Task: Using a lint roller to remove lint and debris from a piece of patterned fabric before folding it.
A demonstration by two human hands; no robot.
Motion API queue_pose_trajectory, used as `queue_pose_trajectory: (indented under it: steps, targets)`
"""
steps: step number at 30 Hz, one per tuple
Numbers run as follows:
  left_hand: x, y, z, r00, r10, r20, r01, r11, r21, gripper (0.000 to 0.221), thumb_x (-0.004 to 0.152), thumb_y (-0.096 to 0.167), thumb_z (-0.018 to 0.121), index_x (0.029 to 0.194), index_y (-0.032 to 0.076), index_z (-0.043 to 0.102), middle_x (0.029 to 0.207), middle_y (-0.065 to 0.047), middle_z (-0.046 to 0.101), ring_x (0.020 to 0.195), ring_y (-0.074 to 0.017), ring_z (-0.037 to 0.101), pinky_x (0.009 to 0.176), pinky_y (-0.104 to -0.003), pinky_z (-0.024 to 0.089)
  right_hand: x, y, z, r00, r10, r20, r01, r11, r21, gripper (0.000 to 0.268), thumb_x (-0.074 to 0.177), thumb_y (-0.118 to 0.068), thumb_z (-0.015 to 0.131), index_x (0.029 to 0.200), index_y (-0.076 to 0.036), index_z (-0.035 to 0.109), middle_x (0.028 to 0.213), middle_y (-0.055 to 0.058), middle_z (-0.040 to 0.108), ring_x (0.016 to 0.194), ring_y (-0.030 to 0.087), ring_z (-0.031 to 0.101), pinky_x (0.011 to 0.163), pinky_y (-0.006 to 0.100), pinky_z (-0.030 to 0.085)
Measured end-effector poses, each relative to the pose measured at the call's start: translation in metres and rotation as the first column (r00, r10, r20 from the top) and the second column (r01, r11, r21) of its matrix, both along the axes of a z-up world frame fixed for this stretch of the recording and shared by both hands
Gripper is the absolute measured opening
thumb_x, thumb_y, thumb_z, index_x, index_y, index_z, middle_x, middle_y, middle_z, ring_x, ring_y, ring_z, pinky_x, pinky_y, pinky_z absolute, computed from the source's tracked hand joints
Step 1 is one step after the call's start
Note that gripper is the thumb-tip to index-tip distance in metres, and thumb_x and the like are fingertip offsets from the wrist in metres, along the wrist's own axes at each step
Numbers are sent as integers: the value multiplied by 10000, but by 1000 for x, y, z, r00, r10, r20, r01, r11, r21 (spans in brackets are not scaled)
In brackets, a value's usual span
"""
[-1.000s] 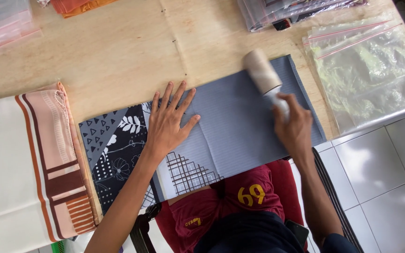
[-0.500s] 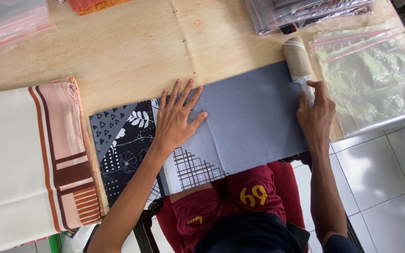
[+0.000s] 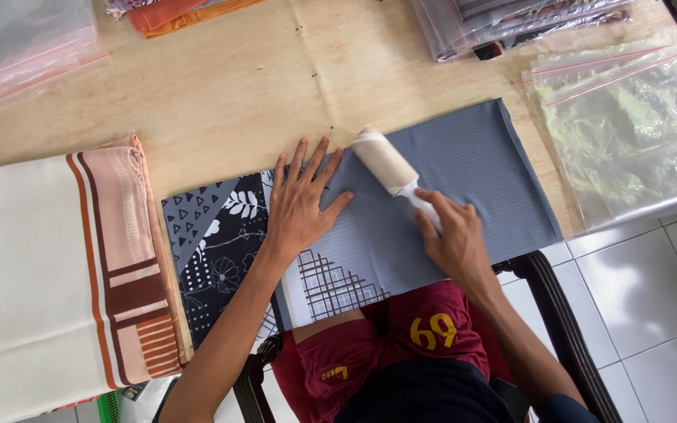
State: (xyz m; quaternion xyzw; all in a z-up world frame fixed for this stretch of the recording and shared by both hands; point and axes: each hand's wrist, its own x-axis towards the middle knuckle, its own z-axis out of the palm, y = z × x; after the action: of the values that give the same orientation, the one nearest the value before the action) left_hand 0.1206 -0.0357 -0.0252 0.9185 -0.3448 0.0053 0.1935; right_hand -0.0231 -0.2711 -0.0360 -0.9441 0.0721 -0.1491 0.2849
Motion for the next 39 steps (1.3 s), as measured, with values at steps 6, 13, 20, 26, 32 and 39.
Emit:
queue_pose_trajectory:
  steps: [6, 13, 20, 26, 32, 39]
  targets:
    - [0, 0, 2, 1000, 1, -14, -1, 1000, 3, 684, 1008, 597, 504, 1593, 259, 401, 1682, -39, 300, 1552, -327, 221, 1231, -608, 114, 10, -52, 19, 988, -132, 75, 135, 990, -35, 224, 991, -99, 681, 1213, -128, 673, 797, 197, 730, 728, 466, 710, 629, 476, 536]
    - [0, 0, 1, 1000, 1, -14, -1, 1000, 13, 680, 1010, 596, 495, 1595, 263, 399, 1684, -38, 296, 1555, -326, 213, 1229, -614, 110, 16, -110, 1, 945, -295, 144, 315, 938, -148, 241, 1074, -58, 670, 1312, -50, 635, 685, 225, 653, 604, 432, 681, 566, 448, 494]
    - [15, 10, -11, 1000, -4, -7, 4, 999, -48, 636, 1002, 559, 549, 1550, 246, 473, 1643, -69, 370, 1521, -351, 296, 1200, -654, 190, 9, -21, 14, 958, -213, 194, 216, 976, 4, 238, 1065, -101, 593, 1300, -65, 596, 793, 270, 693, 744, 463, 710, 679, 505, 514]
    - [37, 38, -22, 986, 26, 166, 0, 987, -158, 119, 1033, 273, 637, 1033, 235, 749, 1030, 76, 508, 971, -142, 496, 845, -377, 466, 8, 42, -8, 996, 84, 34, -84, 996, -4, 289, 1029, -314, 558, 1270, -206, 676, 945, 39, 781, 810, 260, 765, 772, 370, 534]
    - [39, 41, -16, 1000, -22, 13, 25, 975, -221, 155, 1036, 279, 613, 1158, 300, 706, 926, 86, 509, 914, -159, 536, 795, -421, 512, 22, 5, -9, 996, 58, 73, -53, 996, -69, 285, 987, -178, 654, 1270, -168, 684, 1020, 91, 775, 868, 351, 751, 750, 431, 524]
    - [33, 39, -4, 998, -13, -61, -2, 969, -247, 143, 1035, 212, 604, 1146, 224, 694, 918, -1, 527, 926, -246, 563, 828, -503, 515, 28, -63, 11, 973, -191, 127, 209, 966, -152, 238, 1020, -33, 666, 1257, -42, 640, 1015, 249, 756, 875, 524, 700, 785, 581, 510]
